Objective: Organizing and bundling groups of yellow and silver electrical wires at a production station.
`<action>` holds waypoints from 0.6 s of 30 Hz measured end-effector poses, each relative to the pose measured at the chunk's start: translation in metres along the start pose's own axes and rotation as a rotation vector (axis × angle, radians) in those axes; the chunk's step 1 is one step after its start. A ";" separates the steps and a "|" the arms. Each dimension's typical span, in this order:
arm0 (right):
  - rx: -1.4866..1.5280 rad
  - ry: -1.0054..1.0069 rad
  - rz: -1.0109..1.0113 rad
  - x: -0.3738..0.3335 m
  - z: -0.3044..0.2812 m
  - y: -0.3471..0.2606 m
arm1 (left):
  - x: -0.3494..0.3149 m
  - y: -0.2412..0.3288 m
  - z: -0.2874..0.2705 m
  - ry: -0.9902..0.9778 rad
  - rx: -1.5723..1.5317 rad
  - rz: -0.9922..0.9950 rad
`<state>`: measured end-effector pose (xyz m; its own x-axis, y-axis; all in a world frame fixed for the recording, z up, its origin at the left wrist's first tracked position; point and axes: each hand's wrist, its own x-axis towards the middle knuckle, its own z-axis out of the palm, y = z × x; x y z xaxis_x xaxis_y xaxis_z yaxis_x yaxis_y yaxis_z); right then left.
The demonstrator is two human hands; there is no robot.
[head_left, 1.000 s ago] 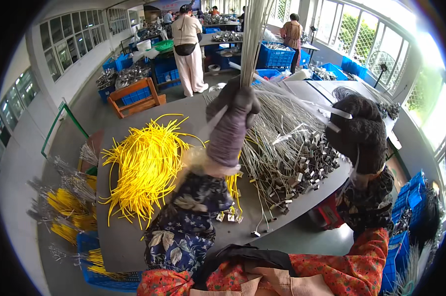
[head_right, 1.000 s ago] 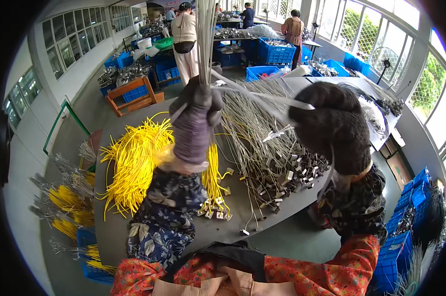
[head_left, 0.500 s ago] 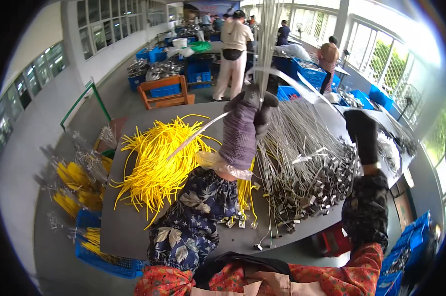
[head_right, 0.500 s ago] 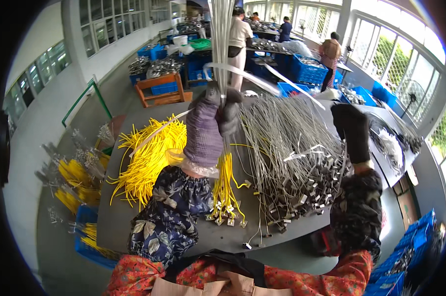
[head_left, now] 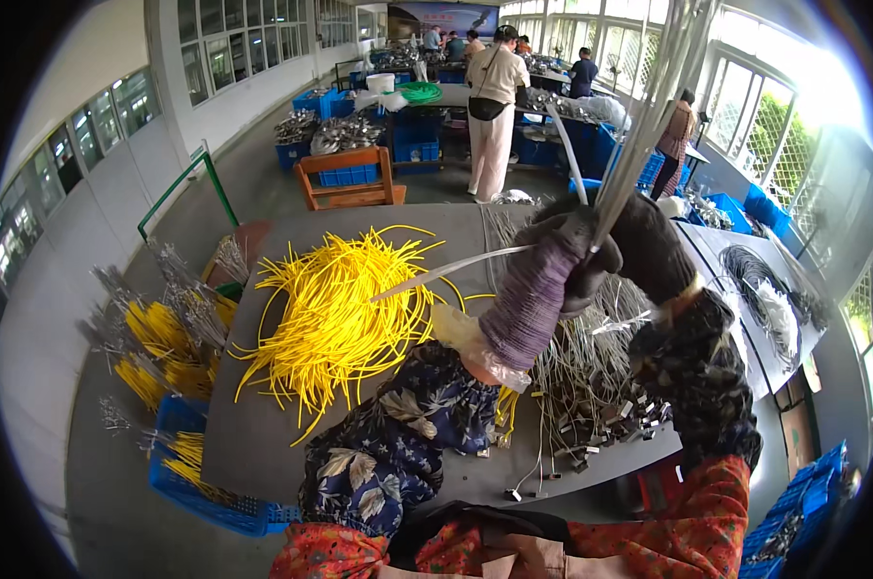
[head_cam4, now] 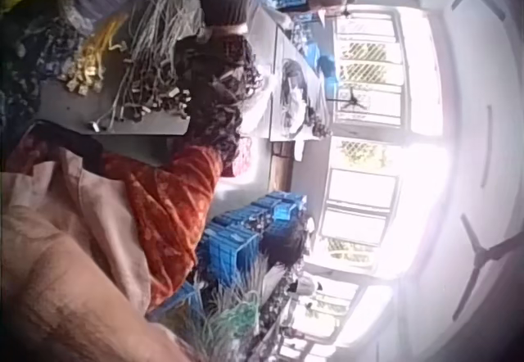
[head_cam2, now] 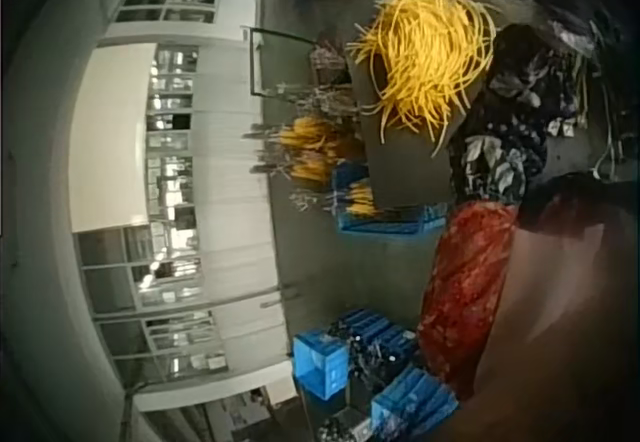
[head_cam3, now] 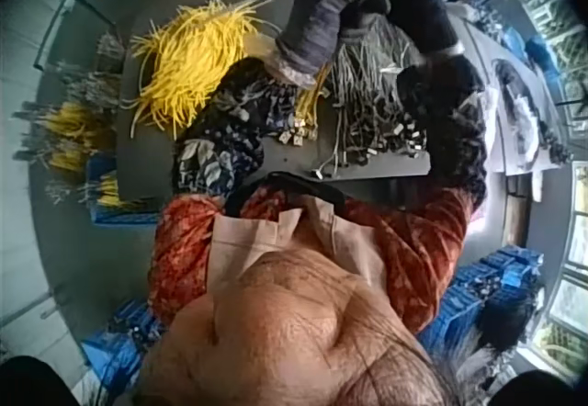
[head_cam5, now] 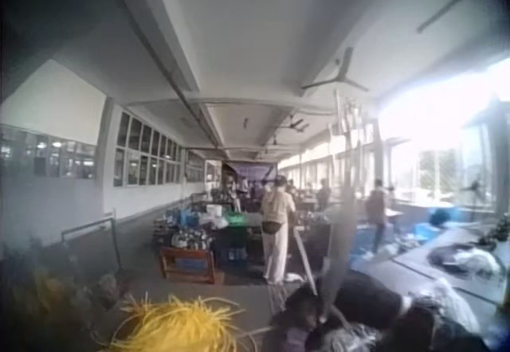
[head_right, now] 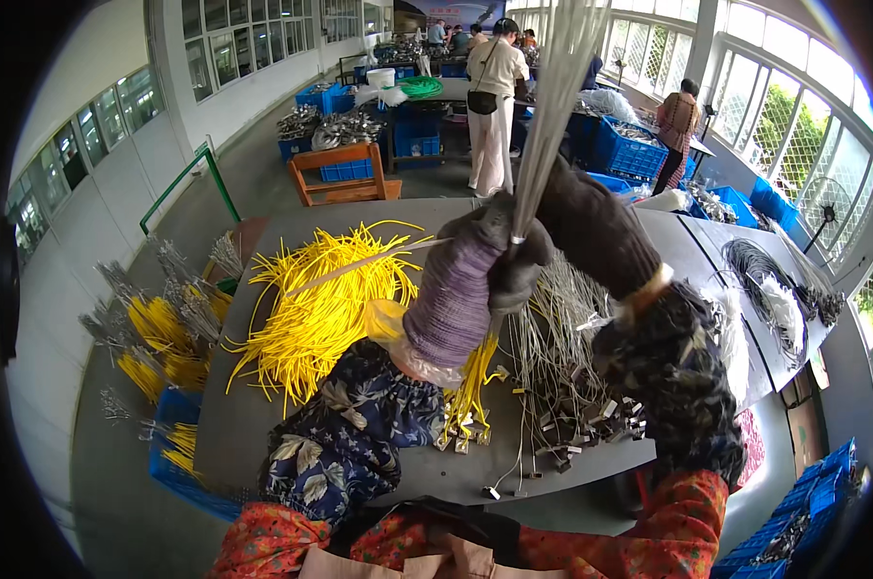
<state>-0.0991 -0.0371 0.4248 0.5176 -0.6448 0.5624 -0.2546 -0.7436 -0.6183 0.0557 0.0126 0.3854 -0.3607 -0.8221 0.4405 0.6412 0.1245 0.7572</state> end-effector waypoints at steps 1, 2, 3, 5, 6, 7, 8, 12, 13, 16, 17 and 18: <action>-0.349 -0.033 -0.299 0.008 0.004 -0.010 | 0.000 0.000 0.001 -0.001 0.014 -0.012; -0.361 -0.030 -0.295 0.011 0.001 -0.021 | 0.001 -0.002 0.001 -0.009 0.006 -0.056; -0.563 0.048 -0.386 0.014 -0.002 -0.031 | 0.002 -0.004 0.002 -0.019 -0.001 -0.056; -0.751 0.121 -0.480 0.015 -0.002 -0.045 | 0.000 -0.003 -0.001 0.013 -0.036 -0.019; -0.582 0.162 -0.287 0.009 -0.005 -0.049 | 0.000 -0.003 -0.004 0.016 -0.040 -0.020; -0.397 0.195 -0.108 0.006 -0.006 -0.054 | -0.005 0.003 -0.007 0.062 -0.055 -0.005; -0.299 0.193 -0.124 0.006 -0.007 -0.056 | -0.010 0.010 -0.010 0.111 -0.069 0.010; -0.035 0.276 0.000 -0.014 -0.013 -0.044 | -0.012 0.014 -0.022 0.028 -0.041 -0.028; -0.075 0.294 0.020 -0.024 -0.020 -0.052 | -0.002 0.010 -0.016 -0.007 -0.071 -0.041; -0.486 0.288 -0.057 -0.039 -0.010 -0.077 | 0.017 0.017 -0.011 0.015 -0.388 -0.097; -0.450 0.277 -0.069 -0.034 0.002 -0.078 | 0.017 0.020 -0.022 0.047 -0.367 -0.087; -0.558 0.273 -0.295 -0.029 0.013 -0.078 | 0.018 0.017 -0.036 0.070 -0.444 -0.132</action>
<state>-0.0836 0.0424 0.4498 0.4239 -0.3687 0.8272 -0.5552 -0.8274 -0.0843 0.0842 -0.0195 0.3887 -0.4217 -0.8523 0.3094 0.8262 -0.2207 0.5183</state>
